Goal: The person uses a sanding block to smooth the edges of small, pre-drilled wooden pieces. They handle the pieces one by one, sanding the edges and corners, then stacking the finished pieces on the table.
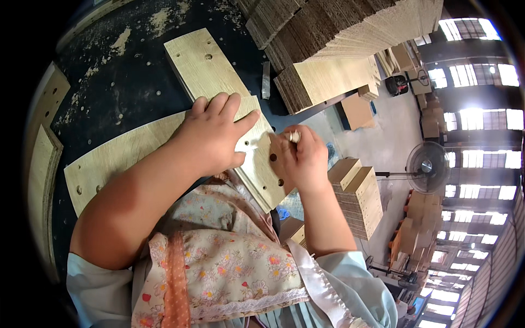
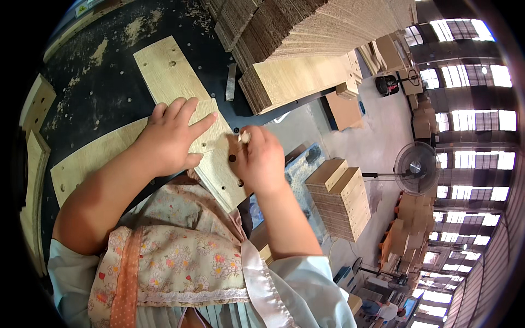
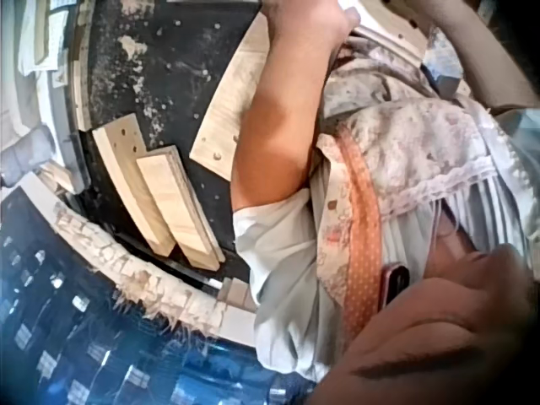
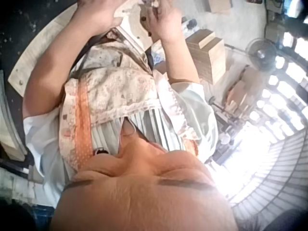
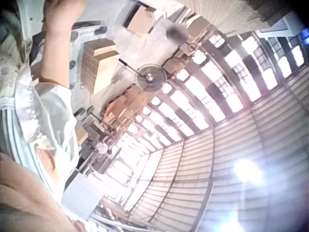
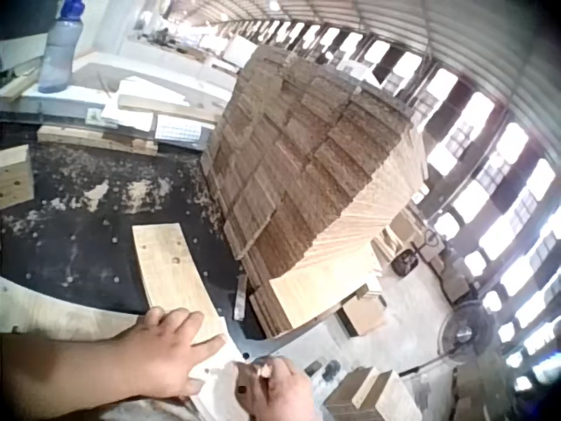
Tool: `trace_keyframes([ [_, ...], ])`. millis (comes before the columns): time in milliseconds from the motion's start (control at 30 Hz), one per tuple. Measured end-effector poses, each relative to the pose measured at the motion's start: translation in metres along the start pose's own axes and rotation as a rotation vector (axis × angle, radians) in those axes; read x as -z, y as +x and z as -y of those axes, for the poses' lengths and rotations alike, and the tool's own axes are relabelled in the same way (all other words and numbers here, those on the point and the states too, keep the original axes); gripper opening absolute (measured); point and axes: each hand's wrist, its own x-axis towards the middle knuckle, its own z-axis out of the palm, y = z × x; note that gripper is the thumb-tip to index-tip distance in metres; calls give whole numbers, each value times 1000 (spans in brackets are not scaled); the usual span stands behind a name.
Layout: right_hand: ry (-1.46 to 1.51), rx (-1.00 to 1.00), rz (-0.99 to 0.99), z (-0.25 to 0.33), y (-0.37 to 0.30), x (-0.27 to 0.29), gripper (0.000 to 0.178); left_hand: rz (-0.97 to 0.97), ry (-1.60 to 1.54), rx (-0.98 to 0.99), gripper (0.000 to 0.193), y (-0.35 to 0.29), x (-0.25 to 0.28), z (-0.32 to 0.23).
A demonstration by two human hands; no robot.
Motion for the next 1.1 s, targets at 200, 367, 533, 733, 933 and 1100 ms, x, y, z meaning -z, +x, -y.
trace_keyframes([
  [200, -18, 16, 52, -3, 4, -4, 19, -60, -51, -19, 77, 3, -3, 3],
  [367, 245, -224, -12, -8, -3, 12, 14, -39, 11, 4, 79, -4, -5, 0],
  [533, 378, -12, -14, 12, -3, -8, 13, -14, 57, -5, 81, 3, -3, 1],
  [733, 163, -161, -90, -31, -10, 5, 16, 79, 92, 45, 83, 3, 4, -4],
  [933, 1391, -603, -310, -30, -13, 26, 11, 16, 96, 23, 86, -1, 1, 2],
  [1100, 2039, -637, -245, -33, -33, 5, 11, -7, 94, -4, 81, 3, 4, -1],
])
